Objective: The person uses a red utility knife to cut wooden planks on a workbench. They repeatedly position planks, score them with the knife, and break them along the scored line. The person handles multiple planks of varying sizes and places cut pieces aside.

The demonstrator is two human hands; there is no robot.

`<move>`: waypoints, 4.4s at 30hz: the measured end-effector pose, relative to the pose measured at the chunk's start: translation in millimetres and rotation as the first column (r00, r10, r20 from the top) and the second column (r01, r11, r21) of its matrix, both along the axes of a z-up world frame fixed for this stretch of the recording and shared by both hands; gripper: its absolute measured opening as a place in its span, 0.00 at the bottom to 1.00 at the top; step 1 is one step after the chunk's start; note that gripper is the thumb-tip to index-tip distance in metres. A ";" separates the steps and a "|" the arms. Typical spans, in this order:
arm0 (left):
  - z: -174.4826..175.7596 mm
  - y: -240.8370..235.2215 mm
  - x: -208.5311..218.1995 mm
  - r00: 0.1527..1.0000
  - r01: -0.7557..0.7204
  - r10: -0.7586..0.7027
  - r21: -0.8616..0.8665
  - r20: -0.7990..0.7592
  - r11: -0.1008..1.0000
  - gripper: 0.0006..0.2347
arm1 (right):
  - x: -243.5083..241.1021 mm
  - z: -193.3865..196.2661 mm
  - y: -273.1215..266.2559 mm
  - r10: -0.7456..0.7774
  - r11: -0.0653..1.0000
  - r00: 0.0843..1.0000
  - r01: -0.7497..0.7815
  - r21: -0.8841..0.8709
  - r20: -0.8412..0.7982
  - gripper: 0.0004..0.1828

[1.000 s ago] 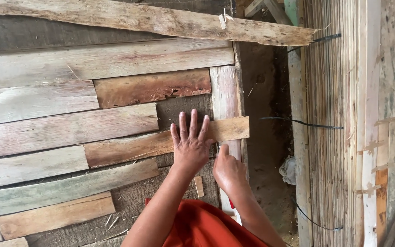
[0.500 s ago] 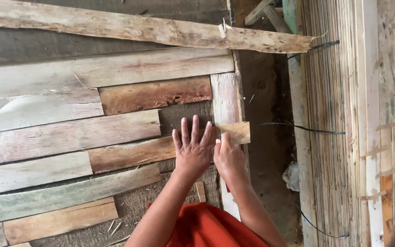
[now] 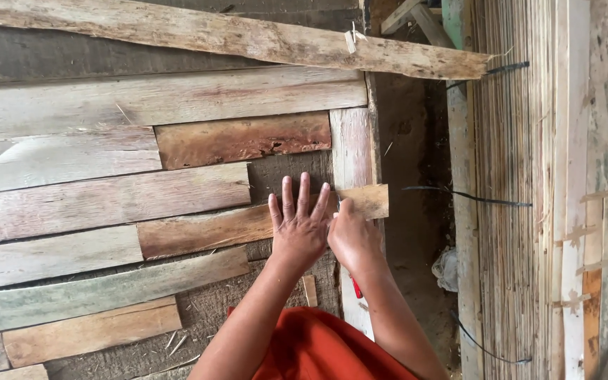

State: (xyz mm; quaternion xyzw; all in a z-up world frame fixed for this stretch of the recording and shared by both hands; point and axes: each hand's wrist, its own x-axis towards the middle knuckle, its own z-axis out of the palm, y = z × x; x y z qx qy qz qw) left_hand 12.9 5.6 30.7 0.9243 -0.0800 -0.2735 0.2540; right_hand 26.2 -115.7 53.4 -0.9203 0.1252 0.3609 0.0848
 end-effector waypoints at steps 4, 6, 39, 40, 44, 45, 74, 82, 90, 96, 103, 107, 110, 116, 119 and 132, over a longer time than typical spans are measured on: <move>-5.4 -0.9 -0.2 0.999 -0.008 0.008 0.021 0.043 1.000 0.27 | -7.5 -12.5 -2.9 0.061 0.996 0.997 -0.064 -0.059 -0.042 0.15; 5.3 1.0 2.4 0.999 0.019 -0.017 0.028 -0.051 0.999 0.28 | -11.3 -11.9 -1.8 0.046 0.997 0.997 -0.049 -0.055 -0.056 0.18; 14.1 -0.2 3.0 1.000 0.008 -0.008 0.012 -0.014 1.000 0.27 | -67.5 -6.4 -36.5 -0.373 0.926 0.734 0.331 0.181 0.567 0.13; 16.2 -0.5 4.1 1.000 0.008 -0.007 0.017 -0.007 1.000 0.27 | -62.7 -5.9 -36.4 -0.375 0.926 0.731 0.329 0.187 0.570 0.13; 18.6 -0.3 5.7 0.999 0.023 -0.022 0.034 -0.036 0.999 0.26 | -55.0 -20.6 -37.6 -0.338 0.935 0.638 0.311 0.170 0.691 0.23; 18.0 0.0 5.8 0.998 0.028 -0.026 0.038 -0.049 0.999 0.26 | -55.1 -28.5 -38.3 -0.321 0.940 0.597 0.294 0.172 0.735 0.23; 16.2 -1.5 3.3 0.999 0.036 -0.036 0.061 -0.012 0.997 0.26 | -46.3 12.9 -26.0 -0.483 0.871 0.531 0.376 0.317 0.696 0.16; 8.0 -0.9 -1.4 0.999 0.028 -0.029 0.042 0.026 0.999 0.27 | -22.7 -13.4 7.4 -0.023 1.000 0.951 0.020 0.011 0.309 0.11; 7.0 0.5 -2.7 0.999 0.034 -0.034 0.048 0.013 0.998 0.27 | -18.8 -45.1 -3.0 0.004 0.995 0.980 0.016 -0.096 0.201 0.17; 8.0 0.3 -3.0 0.999 0.031 -0.030 0.055 -0.017 0.998 0.27 | -7.2 -21.4 7.5 -0.016 0.995 0.989 0.030 -0.093 0.147 0.14; 10.3 1.4 -0.6 1.000 0.013 -0.013 0.024 -0.001 1.000 0.27 | -5.8 -34.5 -2.3 0.023 0.997 0.998 -0.018 -0.070 0.065 0.15; 7.5 1.1 -5.9 1.000 0.016 -0.016 0.038 0.005 0.999 0.28 | -18.8 -21.8 2.9 -0.055 0.998 0.997 0.056 -0.019 0.058 0.15; 6.0 1.6 -2.5 0.999 0.006 -0.008 0.030 0.052 1.000 0.29 | -32.6 -24.2 1.1 -0.098 0.995 0.972 0.103 -0.010 0.212 0.16; 8.5 0.3 -2.2 0.999 0.022 -0.024 0.072 0.029 0.997 0.28 | -70.8 -39.1 7.2 -0.139 0.989 0.870 0.143 0.029 0.472 0.14; 9.7 -0.1 -0.1 1.000 0.026 -0.026 0.083 0.006 0.996 0.28 | -69.8 -32.6 6.6 -0.171 0.984 0.874 0.178 0.027 0.455 0.13; 1.3 1.1 -0.2 1.000 0.013 -0.013 0.016 0.001 1.000 0.31 | -45.6 -67.9 -23.5 -0.239 0.966 0.817 0.146 0.212 0.525 0.18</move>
